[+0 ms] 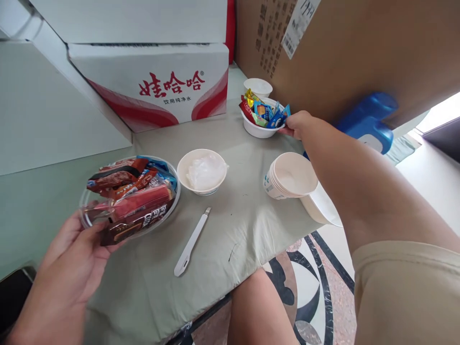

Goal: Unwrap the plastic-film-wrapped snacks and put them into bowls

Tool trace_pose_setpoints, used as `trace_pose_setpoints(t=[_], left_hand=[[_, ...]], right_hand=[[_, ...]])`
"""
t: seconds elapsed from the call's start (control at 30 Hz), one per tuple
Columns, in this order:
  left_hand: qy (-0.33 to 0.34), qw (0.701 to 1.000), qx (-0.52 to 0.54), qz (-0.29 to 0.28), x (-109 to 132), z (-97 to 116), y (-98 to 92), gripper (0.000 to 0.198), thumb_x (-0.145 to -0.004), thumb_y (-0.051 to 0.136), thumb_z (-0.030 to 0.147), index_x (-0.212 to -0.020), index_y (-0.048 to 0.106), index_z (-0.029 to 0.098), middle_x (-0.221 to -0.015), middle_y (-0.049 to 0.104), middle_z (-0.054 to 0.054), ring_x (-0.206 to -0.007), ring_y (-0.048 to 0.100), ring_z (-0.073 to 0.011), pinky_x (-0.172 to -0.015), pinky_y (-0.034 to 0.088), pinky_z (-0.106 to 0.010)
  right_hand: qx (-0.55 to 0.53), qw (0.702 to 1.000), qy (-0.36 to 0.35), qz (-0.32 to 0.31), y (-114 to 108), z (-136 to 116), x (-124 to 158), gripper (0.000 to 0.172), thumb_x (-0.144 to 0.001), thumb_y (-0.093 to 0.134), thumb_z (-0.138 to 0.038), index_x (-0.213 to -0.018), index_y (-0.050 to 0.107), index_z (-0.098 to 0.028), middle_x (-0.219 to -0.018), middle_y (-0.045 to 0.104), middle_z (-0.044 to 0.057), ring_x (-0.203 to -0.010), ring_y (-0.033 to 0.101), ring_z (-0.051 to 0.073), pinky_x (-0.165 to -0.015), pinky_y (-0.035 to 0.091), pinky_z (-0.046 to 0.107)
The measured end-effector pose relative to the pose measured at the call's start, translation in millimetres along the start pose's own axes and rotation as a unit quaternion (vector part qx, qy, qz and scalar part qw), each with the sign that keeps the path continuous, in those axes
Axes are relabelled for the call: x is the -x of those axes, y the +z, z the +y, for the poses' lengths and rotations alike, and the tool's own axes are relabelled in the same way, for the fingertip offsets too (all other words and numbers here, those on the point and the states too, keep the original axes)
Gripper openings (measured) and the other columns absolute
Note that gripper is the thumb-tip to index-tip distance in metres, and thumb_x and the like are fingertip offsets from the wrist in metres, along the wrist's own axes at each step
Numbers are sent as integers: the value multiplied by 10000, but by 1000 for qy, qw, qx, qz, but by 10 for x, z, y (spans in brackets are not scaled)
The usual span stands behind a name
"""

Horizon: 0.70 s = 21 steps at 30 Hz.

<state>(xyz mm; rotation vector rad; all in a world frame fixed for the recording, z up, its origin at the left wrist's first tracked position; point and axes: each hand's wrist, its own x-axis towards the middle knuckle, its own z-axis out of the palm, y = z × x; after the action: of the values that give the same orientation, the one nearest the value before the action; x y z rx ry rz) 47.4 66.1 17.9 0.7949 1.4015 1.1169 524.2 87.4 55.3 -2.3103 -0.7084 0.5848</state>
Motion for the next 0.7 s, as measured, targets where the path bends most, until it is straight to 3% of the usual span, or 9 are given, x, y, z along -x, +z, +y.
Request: trace_pose_setpoints(t=[0.13, 0.3, 0.37, 0.47, 0.53, 0.57, 0.63, 0.7], left_hand=[[-8, 999, -34, -19, 17, -41, 17, 400, -567, 820, 222, -953, 758, 304, -965, 785, -3, -747, 706, -213, -456, 545, -242], [-24, 997, -57, -37, 42, -97, 29, 489, -607, 843, 297, -1088, 768, 346, -1107, 786, -24, -878, 732, -265, -439, 511, -243], [-35, 997, -61, -35, 52, -116, 51, 536, -616, 833, 307, -1144, 753, 349, -1110, 781, -31, -859, 730, -262, -437, 514, -249], [-42, 997, -54, -44, 62, -148, 77, 521, -658, 816, 319, -1171, 732, 344, -1128, 782, -33, -880, 746, -256, -509, 582, -276], [-37, 997, -43, -55, 71, -168, 82, 503, -688, 817, 318, -1181, 721, 340, -1169, 780, -27, -931, 754, -246, -577, 622, -277], [-35, 997, -40, -64, 78, -177, 83, 500, -702, 815, 319, -1191, 714, 336, -1181, 779, -26, -949, 755, -242, -595, 630, -273], [-34, 996, -35, -80, 101, -190, 86, 507, -719, 810, 315, -1214, 702, 328, -1181, 780, -24, -956, 753, -232, -592, 629, -258], [-36, 995, -24, -92, 133, -196, 97, 514, -729, 812, 307, -1229, 694, 316, -1195, 777, -21, -968, 747, -216, -575, 613, -226]], right_hand=[[-43, 998, 45, 4, 106, -180, -276, 375, -1077, 580, -383, -1370, 638, -157, -1371, 657, 121, -1201, 680, 233, -1008, 599, 459], [-63, 998, -2, 21, 233, -547, -506, 366, -1098, 540, -327, -1408, 609, -146, -1410, 633, 134, -1227, 672, 216, -1013, 589, 452], [-55, 997, -48, 33, 289, -662, -471, 431, -1091, 510, -167, -1522, 513, -177, -1569, 532, 143, -1325, 625, 159, -1045, 538, 354], [3, 990, -114, 80, 320, -754, -227, 624, -1024, 538, -46, -1619, 411, -183, -1770, 248, 140, -1564, 374, 118, -1173, 361, 239], [48, 987, -127, 91, 285, -779, 58, 600, -1021, 543, -79, -1609, 436, -136, -1745, 290, 168, -1577, 356, 185, -1243, 311, 295], [63, 988, -121, 70, 257, -786, 227, 566, -1028, 525, -89, -1589, 465, -121, -1666, 418, 192, -1497, 473, 217, -1227, 368, 351], [87, 992, -80, -40, 217, -790, 583, 463, -1013, 542, -80, -1467, 611, -138, -1282, 719, 172, -1080, 726, 226, -1050, 547, 442], [144, 974, -57, -168, 244, -775, 898, 274, -949, 697, -126, -1205, 773, -193, -960, 772, 97, -797, 718, 208, -956, 602, 499]])
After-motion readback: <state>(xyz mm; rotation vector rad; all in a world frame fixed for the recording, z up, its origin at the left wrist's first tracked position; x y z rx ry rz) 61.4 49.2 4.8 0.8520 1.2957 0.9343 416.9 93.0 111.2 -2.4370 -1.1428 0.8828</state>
